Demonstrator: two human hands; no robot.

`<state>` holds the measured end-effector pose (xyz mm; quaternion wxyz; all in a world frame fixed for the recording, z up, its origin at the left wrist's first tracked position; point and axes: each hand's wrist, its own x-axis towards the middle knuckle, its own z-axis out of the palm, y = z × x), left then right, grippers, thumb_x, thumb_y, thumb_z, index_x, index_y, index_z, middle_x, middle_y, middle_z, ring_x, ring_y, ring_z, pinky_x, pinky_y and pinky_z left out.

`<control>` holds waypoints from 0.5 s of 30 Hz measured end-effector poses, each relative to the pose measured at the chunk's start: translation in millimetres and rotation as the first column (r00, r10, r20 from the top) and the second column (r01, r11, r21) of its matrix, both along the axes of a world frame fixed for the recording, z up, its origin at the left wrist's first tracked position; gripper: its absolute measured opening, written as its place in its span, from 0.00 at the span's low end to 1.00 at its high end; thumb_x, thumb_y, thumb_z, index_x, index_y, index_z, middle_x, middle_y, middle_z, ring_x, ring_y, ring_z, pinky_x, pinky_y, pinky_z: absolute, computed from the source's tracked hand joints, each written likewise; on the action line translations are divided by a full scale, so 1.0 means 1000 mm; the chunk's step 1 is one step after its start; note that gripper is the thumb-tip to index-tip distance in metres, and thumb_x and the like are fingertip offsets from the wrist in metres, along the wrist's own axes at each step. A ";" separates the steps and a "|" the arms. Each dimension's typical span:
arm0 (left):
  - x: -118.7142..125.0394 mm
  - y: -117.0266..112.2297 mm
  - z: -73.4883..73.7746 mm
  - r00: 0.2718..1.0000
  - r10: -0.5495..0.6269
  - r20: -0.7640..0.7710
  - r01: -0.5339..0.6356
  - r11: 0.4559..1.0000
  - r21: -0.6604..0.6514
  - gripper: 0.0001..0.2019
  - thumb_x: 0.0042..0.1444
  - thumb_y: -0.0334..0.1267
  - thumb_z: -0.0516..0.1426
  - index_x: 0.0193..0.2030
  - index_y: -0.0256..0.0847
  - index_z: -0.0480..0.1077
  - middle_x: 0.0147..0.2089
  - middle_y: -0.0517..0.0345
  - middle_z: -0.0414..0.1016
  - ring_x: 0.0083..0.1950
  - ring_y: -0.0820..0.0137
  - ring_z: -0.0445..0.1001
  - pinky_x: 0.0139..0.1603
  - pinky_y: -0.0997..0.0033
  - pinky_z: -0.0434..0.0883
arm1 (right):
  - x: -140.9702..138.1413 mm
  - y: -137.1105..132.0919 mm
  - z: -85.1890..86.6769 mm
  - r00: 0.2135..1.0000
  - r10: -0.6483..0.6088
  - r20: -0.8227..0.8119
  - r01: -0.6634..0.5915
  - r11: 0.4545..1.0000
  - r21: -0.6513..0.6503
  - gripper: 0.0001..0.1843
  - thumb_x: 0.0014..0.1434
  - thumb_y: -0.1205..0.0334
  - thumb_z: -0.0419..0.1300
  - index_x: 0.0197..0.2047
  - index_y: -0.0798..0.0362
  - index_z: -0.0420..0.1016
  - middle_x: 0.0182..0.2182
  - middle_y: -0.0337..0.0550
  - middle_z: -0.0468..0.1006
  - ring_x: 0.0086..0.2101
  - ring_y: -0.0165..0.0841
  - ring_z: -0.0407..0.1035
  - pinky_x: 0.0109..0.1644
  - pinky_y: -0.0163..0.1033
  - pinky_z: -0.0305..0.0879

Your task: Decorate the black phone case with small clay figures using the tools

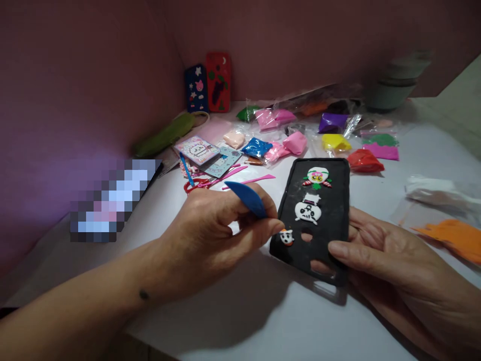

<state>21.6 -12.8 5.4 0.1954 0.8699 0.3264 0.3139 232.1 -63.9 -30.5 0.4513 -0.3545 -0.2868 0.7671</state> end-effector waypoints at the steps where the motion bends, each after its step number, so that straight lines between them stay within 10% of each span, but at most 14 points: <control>1: 0.000 0.000 0.000 1.000 0.001 0.000 -0.001 1.000 -0.002 0.04 0.55 0.31 0.59 0.30 0.38 0.70 0.22 0.67 0.67 0.22 0.80 0.64 0.23 0.81 0.64 | 0.000 0.000 0.000 1.000 -0.001 0.001 0.001 1.000 0.004 0.16 0.59 0.69 0.60 0.51 0.51 0.74 0.40 0.45 0.79 0.38 0.33 0.73 0.42 0.32 0.71; 15: 0.002 0.001 0.003 0.999 -0.053 -0.010 0.054 0.997 0.058 0.03 0.54 0.26 0.58 0.30 0.33 0.71 0.22 0.64 0.68 0.22 0.81 0.63 0.24 0.83 0.63 | 0.001 -0.001 0.001 0.999 -0.008 0.046 0.009 1.000 -0.028 0.16 0.57 0.65 0.62 0.50 0.49 0.74 0.41 0.46 0.78 0.39 0.36 0.73 0.44 0.38 0.71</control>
